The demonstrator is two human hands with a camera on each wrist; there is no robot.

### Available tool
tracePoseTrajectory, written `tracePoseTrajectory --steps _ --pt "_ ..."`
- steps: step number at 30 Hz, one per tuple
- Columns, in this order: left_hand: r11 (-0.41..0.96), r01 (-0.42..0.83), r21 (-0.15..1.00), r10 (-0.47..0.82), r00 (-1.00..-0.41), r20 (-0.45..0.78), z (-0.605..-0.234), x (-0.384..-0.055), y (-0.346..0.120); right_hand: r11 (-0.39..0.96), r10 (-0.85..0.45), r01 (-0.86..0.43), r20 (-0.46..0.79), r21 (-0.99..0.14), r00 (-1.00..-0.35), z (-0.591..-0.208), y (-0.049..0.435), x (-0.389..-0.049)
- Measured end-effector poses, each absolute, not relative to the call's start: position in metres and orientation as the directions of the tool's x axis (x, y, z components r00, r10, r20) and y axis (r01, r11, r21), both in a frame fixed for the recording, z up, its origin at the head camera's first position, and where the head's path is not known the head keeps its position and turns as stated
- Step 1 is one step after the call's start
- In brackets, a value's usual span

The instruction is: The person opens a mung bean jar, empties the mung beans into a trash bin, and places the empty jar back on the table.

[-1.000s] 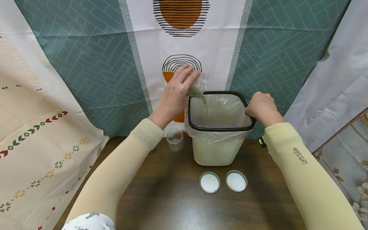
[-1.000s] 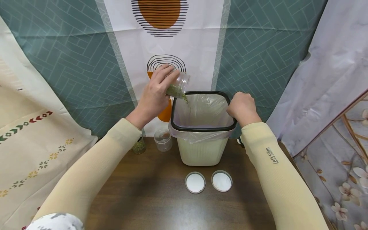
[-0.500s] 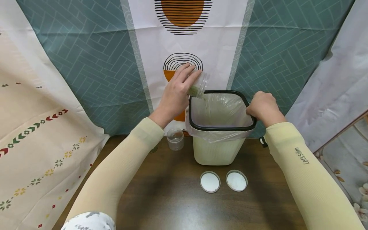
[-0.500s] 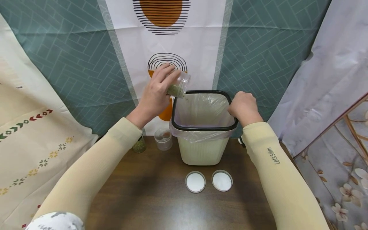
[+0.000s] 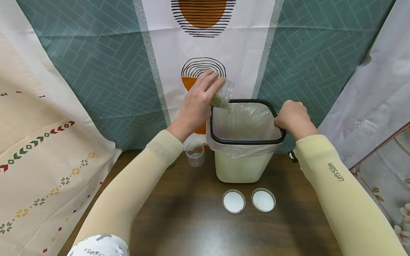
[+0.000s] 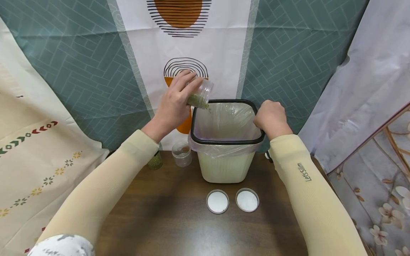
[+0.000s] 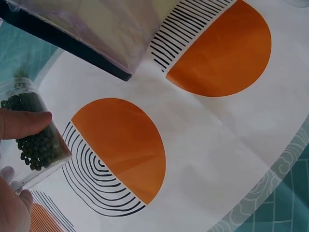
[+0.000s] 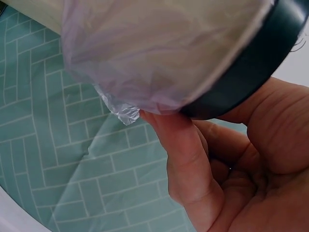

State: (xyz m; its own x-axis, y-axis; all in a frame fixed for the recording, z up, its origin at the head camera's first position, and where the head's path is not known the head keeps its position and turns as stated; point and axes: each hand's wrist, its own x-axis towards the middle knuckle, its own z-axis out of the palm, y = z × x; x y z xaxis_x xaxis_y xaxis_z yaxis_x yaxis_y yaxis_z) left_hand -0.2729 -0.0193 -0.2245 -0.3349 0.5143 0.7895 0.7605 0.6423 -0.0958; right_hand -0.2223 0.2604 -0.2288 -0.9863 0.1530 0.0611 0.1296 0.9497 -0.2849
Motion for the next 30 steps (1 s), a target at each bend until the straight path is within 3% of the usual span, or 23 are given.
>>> tracePoseTrajectory --steps 30 --pt "0.650 0.745 -0.150 0.520 -0.292 0.802 -0.2284 -0.2743 -0.0203 0.950 0.161 0.145 0.037 -0.278 -0.986 -0.2273 0.2600 -0.2220"
